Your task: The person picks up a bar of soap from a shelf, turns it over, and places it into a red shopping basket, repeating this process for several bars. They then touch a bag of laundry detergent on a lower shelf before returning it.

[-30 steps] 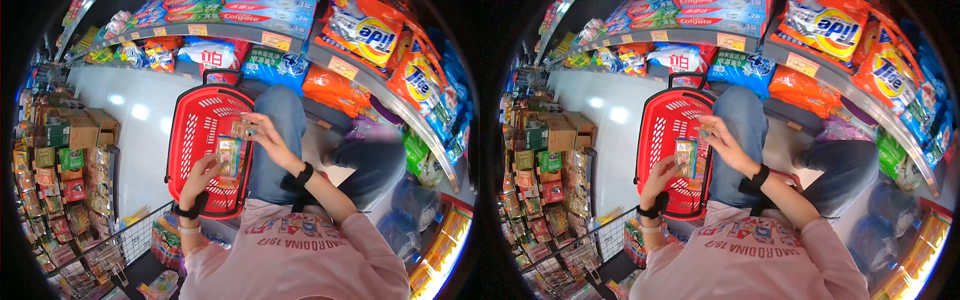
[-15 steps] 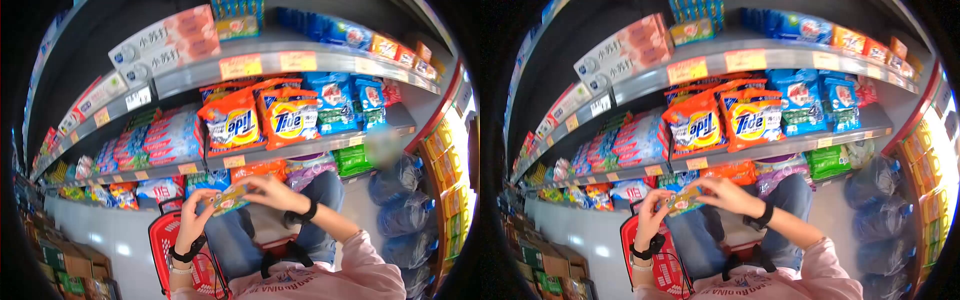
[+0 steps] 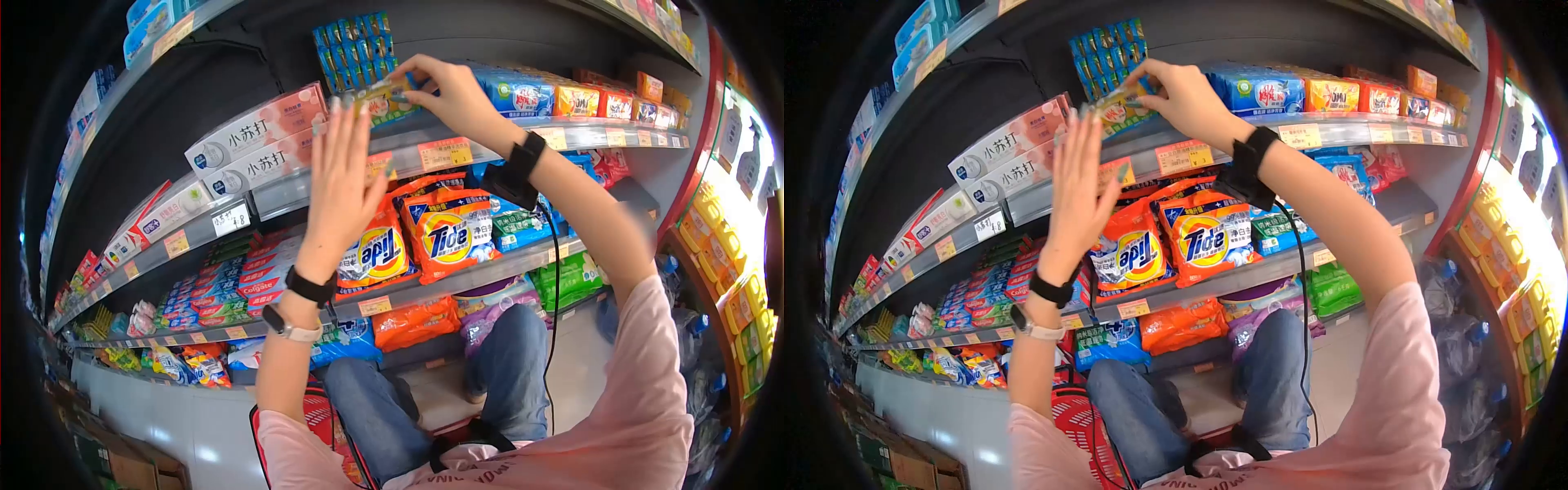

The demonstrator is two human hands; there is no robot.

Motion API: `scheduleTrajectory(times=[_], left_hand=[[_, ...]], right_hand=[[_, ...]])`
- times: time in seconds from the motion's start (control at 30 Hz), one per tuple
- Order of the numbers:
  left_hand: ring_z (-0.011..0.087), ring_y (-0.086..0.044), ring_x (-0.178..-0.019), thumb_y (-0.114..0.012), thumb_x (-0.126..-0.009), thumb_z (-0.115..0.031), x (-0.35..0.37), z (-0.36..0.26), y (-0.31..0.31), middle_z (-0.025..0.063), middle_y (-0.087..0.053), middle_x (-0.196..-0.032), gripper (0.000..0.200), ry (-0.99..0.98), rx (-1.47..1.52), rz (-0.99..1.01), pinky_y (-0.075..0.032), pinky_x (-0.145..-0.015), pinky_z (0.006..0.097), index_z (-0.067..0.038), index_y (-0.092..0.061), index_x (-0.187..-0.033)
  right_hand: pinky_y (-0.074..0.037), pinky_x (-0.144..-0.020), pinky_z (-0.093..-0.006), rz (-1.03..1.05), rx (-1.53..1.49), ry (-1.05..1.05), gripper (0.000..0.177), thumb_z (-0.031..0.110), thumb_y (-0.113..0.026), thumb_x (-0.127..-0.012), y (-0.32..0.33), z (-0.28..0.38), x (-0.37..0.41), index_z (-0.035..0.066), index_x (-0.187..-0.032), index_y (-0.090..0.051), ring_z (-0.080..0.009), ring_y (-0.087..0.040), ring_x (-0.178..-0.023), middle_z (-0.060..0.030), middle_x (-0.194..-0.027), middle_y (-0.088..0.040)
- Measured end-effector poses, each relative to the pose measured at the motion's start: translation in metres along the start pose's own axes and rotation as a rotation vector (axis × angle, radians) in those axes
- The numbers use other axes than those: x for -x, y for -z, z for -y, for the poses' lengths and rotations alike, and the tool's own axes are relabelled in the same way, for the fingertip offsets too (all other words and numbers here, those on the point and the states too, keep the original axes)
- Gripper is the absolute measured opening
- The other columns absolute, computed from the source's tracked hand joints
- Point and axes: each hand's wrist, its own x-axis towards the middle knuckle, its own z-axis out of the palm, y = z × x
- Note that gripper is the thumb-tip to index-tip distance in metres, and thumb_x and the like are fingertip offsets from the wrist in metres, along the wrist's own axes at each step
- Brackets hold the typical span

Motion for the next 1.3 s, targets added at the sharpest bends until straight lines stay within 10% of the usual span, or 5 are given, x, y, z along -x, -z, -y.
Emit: scheduleTrajectory(times=[0.13, 0.3, 0.93, 1.17, 1.3], left_hand=[[0.0309, -0.013, -0.139, -0.055, -0.084, -0.022, 0.003, -0.002, -0.015, 0.0191, -0.021, -0.147, 0.067, -0.064, -0.090, 0.160, -0.007, -0.110, 0.0496, -0.006, -0.026, -0.142], [0.0296, -0.014, -0.139, -0.058, -0.082, -0.025, 0.005, -0.001, -0.014, 0.0187, -0.022, -0.146, 0.070, -0.061, -0.103, 0.192, -0.007, -0.110, 0.0505, -0.007, -0.027, -0.142], [0.0287, -0.015, -0.139, -0.061, -0.078, -0.027, 0.013, 0.005, -0.019, 0.0163, -0.026, -0.145, 0.072, -0.066, -0.086, 0.118, -0.005, -0.110, 0.0555, -0.010, -0.029, -0.141], [0.0337, -0.024, -0.136, -0.052, -0.075, -0.001, 0.137, -0.038, 0.049, 0.0147, -0.037, -0.140, 0.056, 0.329, 0.503, -0.033, -0.008, -0.109, 0.0547, -0.008, -0.043, -0.130], [0.0313, -0.036, -0.130, -0.051, -0.075, 0.000, 0.256, -0.062, 0.107, 0.0127, -0.048, -0.131, 0.046, 0.778, 0.415, -0.073, -0.024, -0.107, 0.0452, -0.004, -0.050, -0.121]], right_hand=[[-0.048, -0.051, -0.0252, 0.180, -0.010, -0.153, 0.026, 0.004, -0.065, -0.079, -0.027, -0.037, -0.018, 0.000, -0.104, -0.058, -0.0117, -0.059, -0.059, -0.0067, -0.072, -0.056], [-0.052, -0.071, -0.0361, 0.354, 0.121, -0.316, 0.036, 0.009, -0.073, -0.069, -0.028, -0.036, -0.049, -0.001, -0.100, -0.057, -0.0294, -0.065, -0.076, -0.0202, -0.084, -0.064], [-0.046, -0.084, -0.0411, 0.213, 0.371, -0.093, 0.057, 0.025, -0.067, -0.073, -0.033, -0.044, -0.049, 0.002, -0.119, -0.042, -0.0391, -0.059, -0.096, -0.0266, -0.107, -0.057], [-0.046, -0.084, -0.0306, -0.242, -0.314, 0.103, 0.019, 0.003, -0.050, -0.089, -0.043, 0.060, 0.074, -0.001, -0.107, -0.049, -0.0196, -0.060, -0.093, -0.0134, -0.104, -0.059], [-0.048, -0.075, -0.0321, 0.114, -0.829, -0.256, 0.013, 0.008, -0.049, -0.088, -0.096, 0.109, 0.173, 0.002, -0.099, -0.046, -0.0195, -0.058, -0.082, -0.0145, -0.090, -0.058]])
